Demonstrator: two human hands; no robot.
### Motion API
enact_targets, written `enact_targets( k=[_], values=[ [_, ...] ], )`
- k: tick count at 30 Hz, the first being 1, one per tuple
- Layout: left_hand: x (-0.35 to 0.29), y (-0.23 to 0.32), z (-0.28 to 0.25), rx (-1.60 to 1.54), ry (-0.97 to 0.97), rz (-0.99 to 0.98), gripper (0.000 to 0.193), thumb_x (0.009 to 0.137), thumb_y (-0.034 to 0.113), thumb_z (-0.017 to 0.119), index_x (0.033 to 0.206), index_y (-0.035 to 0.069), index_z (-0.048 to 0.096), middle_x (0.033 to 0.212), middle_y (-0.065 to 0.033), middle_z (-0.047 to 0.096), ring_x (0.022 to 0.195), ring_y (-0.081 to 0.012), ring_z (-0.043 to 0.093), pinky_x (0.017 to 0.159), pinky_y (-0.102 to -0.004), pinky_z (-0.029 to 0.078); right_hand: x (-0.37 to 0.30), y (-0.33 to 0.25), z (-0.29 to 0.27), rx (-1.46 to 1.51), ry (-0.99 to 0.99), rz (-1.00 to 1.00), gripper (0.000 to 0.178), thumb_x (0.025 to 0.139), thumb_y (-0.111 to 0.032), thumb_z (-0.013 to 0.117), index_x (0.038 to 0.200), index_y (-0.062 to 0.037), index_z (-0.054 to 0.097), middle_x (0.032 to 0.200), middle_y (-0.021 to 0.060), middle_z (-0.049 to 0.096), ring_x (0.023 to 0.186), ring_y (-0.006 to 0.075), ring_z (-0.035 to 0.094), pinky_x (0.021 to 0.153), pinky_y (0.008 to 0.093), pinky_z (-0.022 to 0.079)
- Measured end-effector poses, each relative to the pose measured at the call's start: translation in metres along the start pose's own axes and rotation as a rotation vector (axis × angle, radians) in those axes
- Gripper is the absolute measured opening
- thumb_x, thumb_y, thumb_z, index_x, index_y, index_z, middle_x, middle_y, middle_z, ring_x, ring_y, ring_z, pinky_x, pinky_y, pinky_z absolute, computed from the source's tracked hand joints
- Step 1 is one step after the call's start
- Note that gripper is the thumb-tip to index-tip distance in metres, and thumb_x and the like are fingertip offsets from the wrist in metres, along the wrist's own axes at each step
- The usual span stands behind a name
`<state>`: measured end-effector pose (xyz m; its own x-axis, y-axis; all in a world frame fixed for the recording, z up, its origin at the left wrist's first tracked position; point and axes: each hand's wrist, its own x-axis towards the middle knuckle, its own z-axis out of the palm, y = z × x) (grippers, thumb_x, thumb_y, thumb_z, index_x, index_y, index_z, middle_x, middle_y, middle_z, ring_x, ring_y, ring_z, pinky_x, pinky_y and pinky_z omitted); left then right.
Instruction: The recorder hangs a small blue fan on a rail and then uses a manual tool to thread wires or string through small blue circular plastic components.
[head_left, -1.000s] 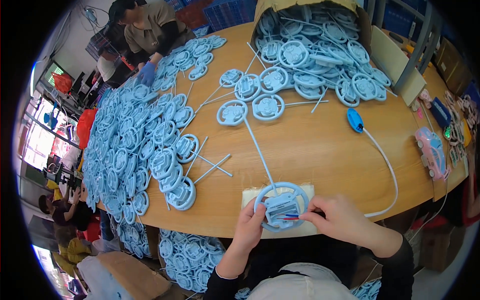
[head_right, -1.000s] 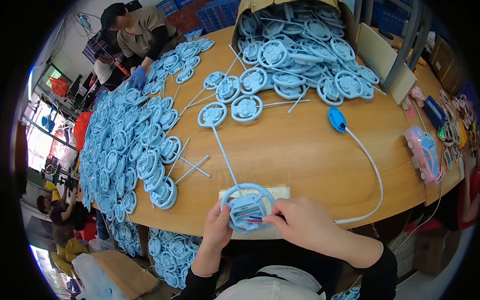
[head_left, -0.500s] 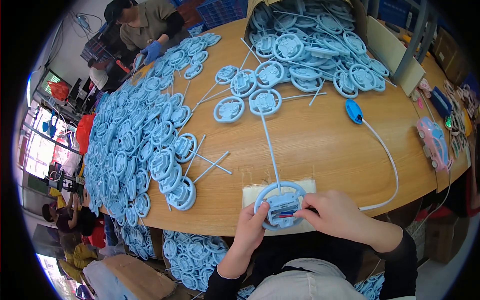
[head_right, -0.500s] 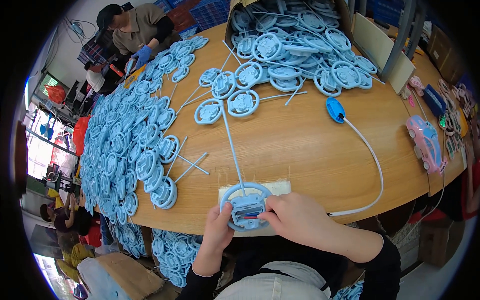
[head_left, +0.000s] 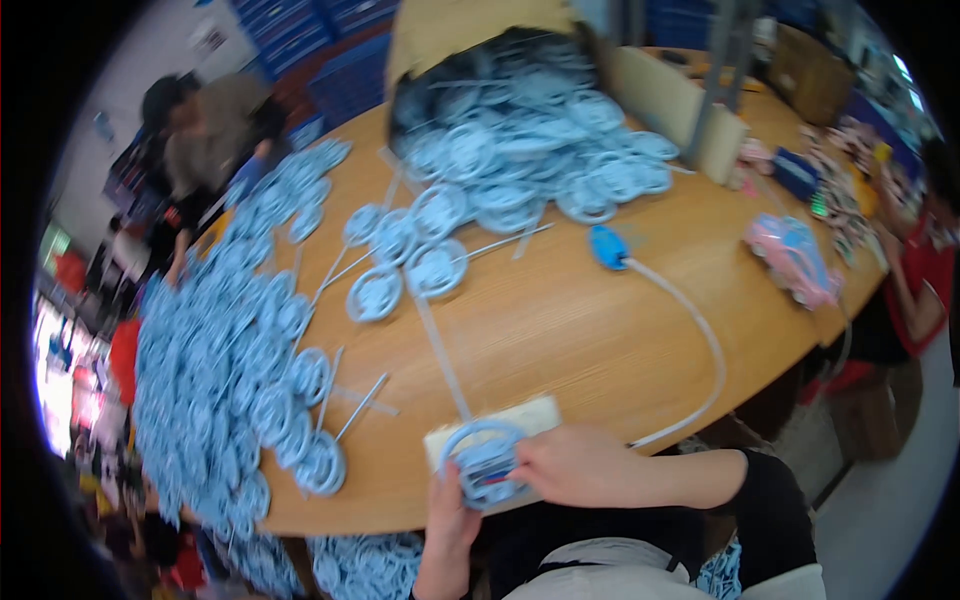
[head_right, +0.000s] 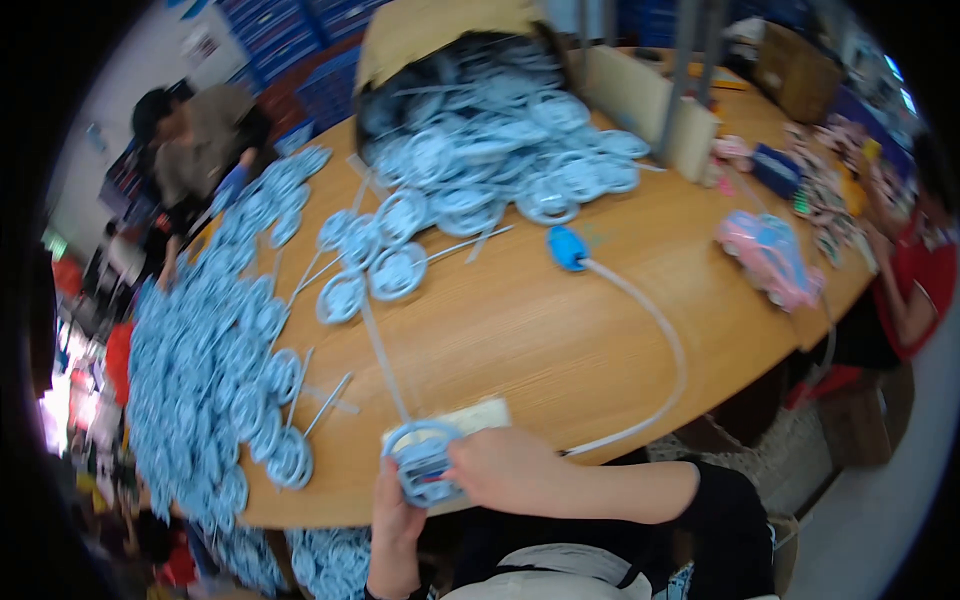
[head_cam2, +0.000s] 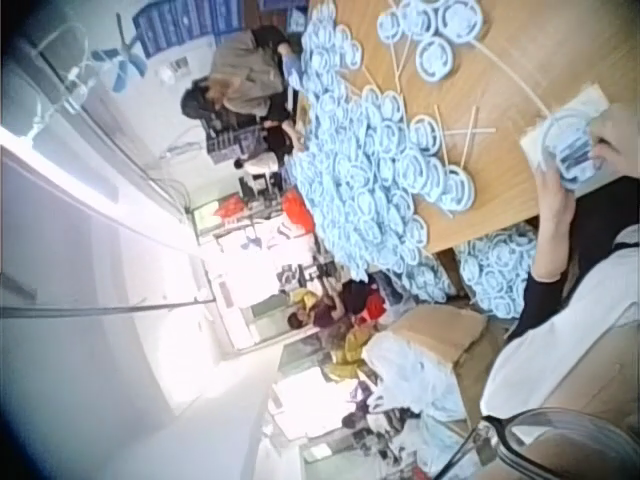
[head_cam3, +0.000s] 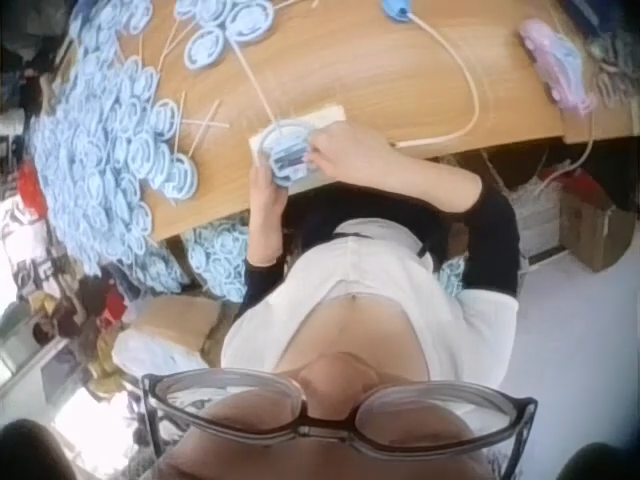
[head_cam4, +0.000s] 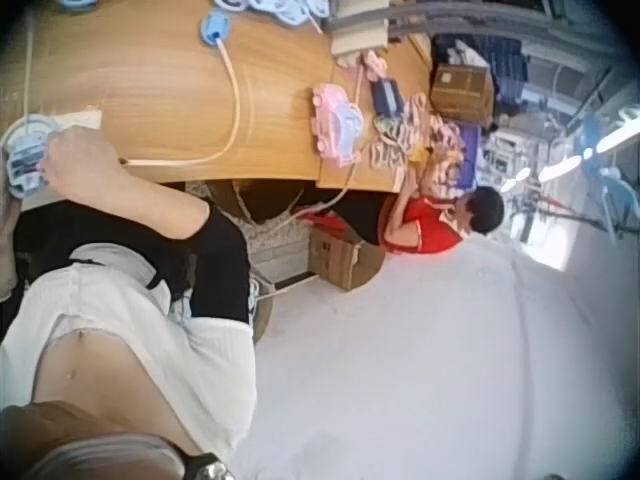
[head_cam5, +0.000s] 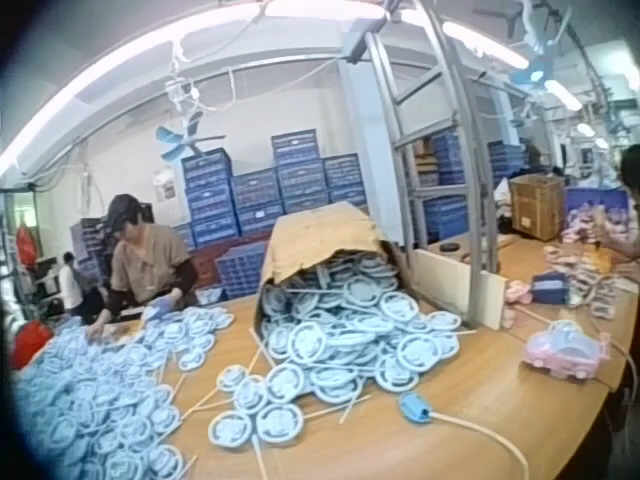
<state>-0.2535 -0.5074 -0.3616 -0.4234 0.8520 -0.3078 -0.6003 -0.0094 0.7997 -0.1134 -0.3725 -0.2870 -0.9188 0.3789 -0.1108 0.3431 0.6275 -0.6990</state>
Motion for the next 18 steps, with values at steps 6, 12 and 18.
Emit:
enact_targets(
  k=[6, 12, 18],
  values=[
    [-0.004, 0.007, 0.009, 0.009, -0.066, 0.064, 0.044, 0.093, 0.037, 0.031, 0.115, 0.002, 0.044, 0.111, -0.0115, 0.054, 0.101, -0.0226, 0.053, 0.087, -0.0378, 0.042, 0.005, 0.001, 0.015, -0.025, 0.027, -0.011, 0.028, 0.079, -0.026, 0.054, 0.076, 0.0025, 0.055, 0.068, 0.0208, 0.058, 0.068, 0.0367, 0.058, 0.059, 0.0433, 0.046],
    [0.011, 0.018, 0.024, 0.019, 0.182, -0.104, 0.039, 0.092, 0.037, 0.036, 0.111, 0.005, 0.047, 0.077, -0.0022, 0.057, 0.054, -0.0120, 0.053, 0.041, -0.0191, 0.042, 0.001, 0.005, 0.012, 0.111, 0.110, -0.051, 0.026, 0.077, -0.022, 0.058, 0.077, 0.0034, 0.055, 0.069, 0.0205, 0.058, 0.067, 0.0367, 0.058, 0.059, 0.0428, 0.046],
    [0.023, 0.014, 0.006, 0.110, 0.228, -0.112, 0.042, 0.090, 0.039, 0.039, 0.111, 0.004, 0.048, 0.071, -0.0027, 0.055, 0.050, -0.0118, 0.050, 0.038, -0.0186, 0.038, 0.003, 0.005, 0.016, 0.139, 0.062, 0.008, 0.020, 0.073, -0.018, 0.061, 0.075, 0.0019, 0.058, 0.072, 0.0186, 0.056, 0.073, 0.0345, 0.057, 0.062, 0.0413, 0.045]
  ],
)
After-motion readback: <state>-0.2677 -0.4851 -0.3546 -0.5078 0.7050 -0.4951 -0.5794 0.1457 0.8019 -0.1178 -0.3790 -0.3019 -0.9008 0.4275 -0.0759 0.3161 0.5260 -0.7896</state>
